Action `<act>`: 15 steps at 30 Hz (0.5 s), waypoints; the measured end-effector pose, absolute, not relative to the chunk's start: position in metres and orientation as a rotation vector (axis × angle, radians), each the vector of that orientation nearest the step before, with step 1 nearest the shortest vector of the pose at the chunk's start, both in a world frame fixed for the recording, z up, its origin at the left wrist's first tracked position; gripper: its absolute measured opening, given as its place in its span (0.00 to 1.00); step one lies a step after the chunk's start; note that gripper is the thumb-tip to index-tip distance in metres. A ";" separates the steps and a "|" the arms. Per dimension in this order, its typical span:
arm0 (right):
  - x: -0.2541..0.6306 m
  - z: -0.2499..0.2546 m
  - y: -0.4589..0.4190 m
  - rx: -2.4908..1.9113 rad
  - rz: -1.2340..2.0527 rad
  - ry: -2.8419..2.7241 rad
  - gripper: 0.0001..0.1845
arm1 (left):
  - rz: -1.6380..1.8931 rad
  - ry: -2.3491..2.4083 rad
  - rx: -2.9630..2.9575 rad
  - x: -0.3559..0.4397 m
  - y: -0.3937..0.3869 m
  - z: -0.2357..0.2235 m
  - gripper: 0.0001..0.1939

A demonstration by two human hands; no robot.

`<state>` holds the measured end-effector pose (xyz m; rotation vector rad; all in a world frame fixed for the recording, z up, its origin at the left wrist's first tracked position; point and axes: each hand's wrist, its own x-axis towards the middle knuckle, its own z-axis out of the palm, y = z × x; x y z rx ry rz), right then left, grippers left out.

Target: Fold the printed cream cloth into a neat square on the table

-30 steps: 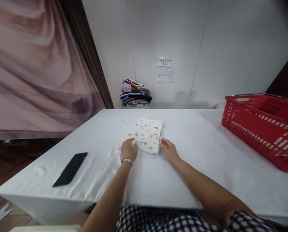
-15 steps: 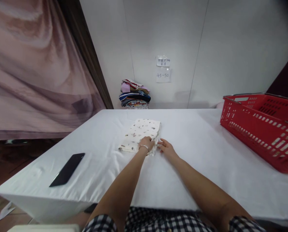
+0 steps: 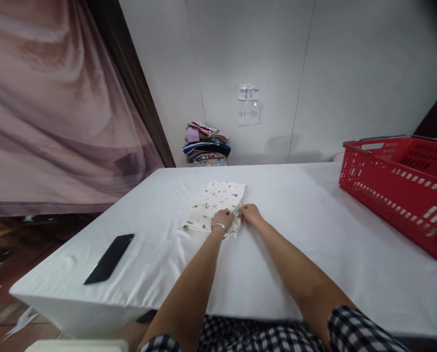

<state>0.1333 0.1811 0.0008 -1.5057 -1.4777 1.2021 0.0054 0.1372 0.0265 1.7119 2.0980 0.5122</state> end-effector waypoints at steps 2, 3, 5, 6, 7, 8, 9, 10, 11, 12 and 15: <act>0.133 -0.004 0.181 -1.520 1.183 -1.500 0.15 | 0.523 2.104 1.712 0.005 0.136 0.025 0.12; 0.133 -0.005 0.181 -1.522 1.177 -1.506 0.15 | 0.533 2.109 1.710 0.005 0.136 0.024 0.12; 0.133 -0.006 0.180 -1.520 1.178 -1.507 0.15 | 0.566 2.120 1.710 0.005 0.135 0.022 0.12; 0.133 -0.005 0.180 -1.516 1.189 -1.504 0.15 | 0.583 2.123 1.710 0.005 0.135 0.022 0.12; 0.133 -0.004 0.180 -1.512 1.205 -1.500 0.15 | 0.597 2.124 1.708 0.004 0.135 0.021 0.12; 0.133 -0.003 0.180 -1.508 1.227 -1.495 0.15 | 0.605 2.122 1.702 0.004 0.135 0.021 0.12; 0.134 -0.001 0.181 -1.505 1.251 -1.489 0.15 | 0.605 2.119 1.692 0.004 0.135 0.021 0.12; 0.136 0.000 0.182 -1.505 1.274 -1.481 0.15 | 0.604 2.116 1.683 0.003 0.135 0.021 0.12; 0.138 0.002 0.182 -1.508 1.292 -1.471 0.15 | 0.601 2.114 1.677 0.003 0.135 0.021 0.12; 0.140 0.003 0.183 -1.515 1.306 -1.461 0.14 | 0.602 2.112 1.676 0.003 0.134 0.021 0.12; 0.146 0.006 0.185 -1.537 1.342 -1.447 0.13 | 0.605 2.117 1.669 0.003 0.133 0.022 0.13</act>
